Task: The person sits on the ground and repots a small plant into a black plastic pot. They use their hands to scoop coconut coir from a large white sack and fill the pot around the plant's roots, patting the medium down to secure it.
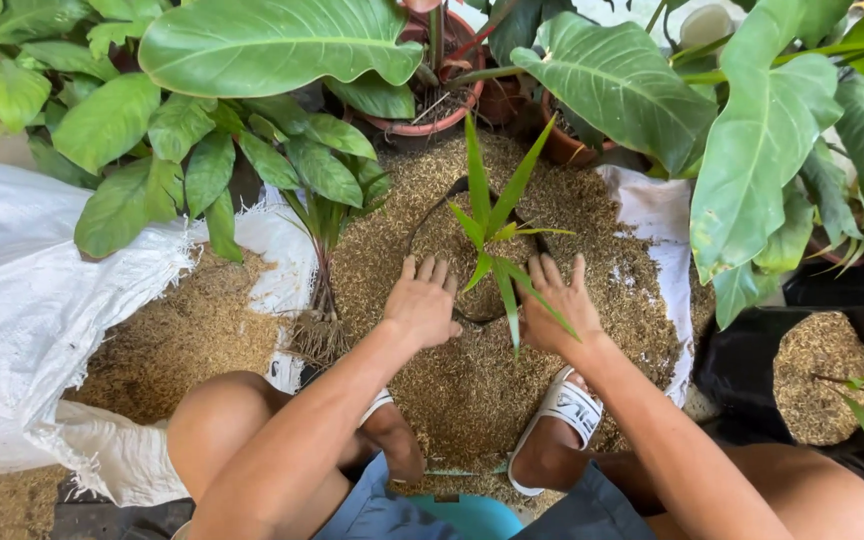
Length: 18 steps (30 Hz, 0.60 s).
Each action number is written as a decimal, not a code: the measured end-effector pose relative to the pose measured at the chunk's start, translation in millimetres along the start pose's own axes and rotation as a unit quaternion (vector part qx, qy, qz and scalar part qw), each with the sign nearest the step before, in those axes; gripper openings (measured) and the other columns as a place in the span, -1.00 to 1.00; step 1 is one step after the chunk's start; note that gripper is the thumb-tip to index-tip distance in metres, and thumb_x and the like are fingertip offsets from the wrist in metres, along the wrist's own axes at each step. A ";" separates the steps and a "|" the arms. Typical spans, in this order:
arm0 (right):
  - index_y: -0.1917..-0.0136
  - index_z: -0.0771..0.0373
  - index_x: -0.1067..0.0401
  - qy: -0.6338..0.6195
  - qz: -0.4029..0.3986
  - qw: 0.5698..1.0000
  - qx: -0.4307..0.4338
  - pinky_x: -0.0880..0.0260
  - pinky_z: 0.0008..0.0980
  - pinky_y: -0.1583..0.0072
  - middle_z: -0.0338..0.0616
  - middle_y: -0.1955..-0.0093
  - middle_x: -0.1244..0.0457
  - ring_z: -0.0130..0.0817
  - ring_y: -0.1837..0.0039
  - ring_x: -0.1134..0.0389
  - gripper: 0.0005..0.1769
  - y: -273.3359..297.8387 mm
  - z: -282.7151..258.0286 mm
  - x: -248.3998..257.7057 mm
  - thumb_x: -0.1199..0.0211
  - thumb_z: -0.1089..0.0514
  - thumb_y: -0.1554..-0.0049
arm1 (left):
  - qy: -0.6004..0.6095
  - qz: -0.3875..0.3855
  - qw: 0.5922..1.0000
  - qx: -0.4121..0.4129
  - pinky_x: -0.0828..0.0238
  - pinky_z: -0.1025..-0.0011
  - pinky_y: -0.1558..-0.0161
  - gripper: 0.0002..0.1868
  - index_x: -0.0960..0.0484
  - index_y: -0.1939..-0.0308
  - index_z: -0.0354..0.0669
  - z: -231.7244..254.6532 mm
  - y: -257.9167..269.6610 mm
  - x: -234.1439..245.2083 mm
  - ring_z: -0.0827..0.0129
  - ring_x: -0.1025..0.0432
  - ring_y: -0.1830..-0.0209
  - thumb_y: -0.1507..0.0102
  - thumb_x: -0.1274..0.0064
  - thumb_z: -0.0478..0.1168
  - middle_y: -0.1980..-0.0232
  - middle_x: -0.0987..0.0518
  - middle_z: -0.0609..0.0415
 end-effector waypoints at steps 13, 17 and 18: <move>-0.36 0.41 -0.43 -0.586 0.014 0.810 0.016 -0.14 0.33 -0.45 0.36 -0.42 -0.25 0.24 -0.48 -0.24 -0.51 8.3 69.2 18.2 -0.07 0.08 -0.28 | 0.204 0.054 0.970 0.117 0.58 -0.22 -0.55 -0.03 -0.24 -0.51 -0.17 -17.2 38.7 64.8 0.03 0.15 -0.66 -0.25 0.03 0.43 -0.63 -0.07 -0.18; -0.27 0.26 -0.44 -0.763 0.313 0.540 -0.169 -0.48 -0.36 0.05 0.07 -0.02 -0.38 -0.23 0.02 -0.43 -0.67 -38.0 79.6 -102.4 -0.10 0.17 -0.27 | 0.652 0.334 0.612 0.297 0.21 -0.10 -0.55 -0.33 -0.16 -0.51 -0.35 -15.6 31.9 -17.4 -0.09 0.02 -0.60 -0.44 0.10 -0.03 -0.55 -0.13 -0.34; -0.36 0.21 -0.40 -0.733 0.283 0.575 -0.229 -0.43 -0.32 0.11 0.07 -0.03 -0.38 -0.23 0.04 -0.38 -0.60 -48.0 70.0 -126.1 -0.11 0.17 -0.26 | 0.722 0.312 0.511 0.347 0.25 -0.05 -0.58 -0.26 -0.04 -0.58 -0.31 -11.4 25.6 -52.4 -0.11 0.13 -0.64 -0.45 0.14 0.03 -0.61 0.01 -0.33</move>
Point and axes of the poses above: each hand's wrist, its own y-axis away from the middle knuckle, its own x-axis out of the back of the hand, z = x × y, the point moved 2 cm from there along -y, towards the middle knuckle
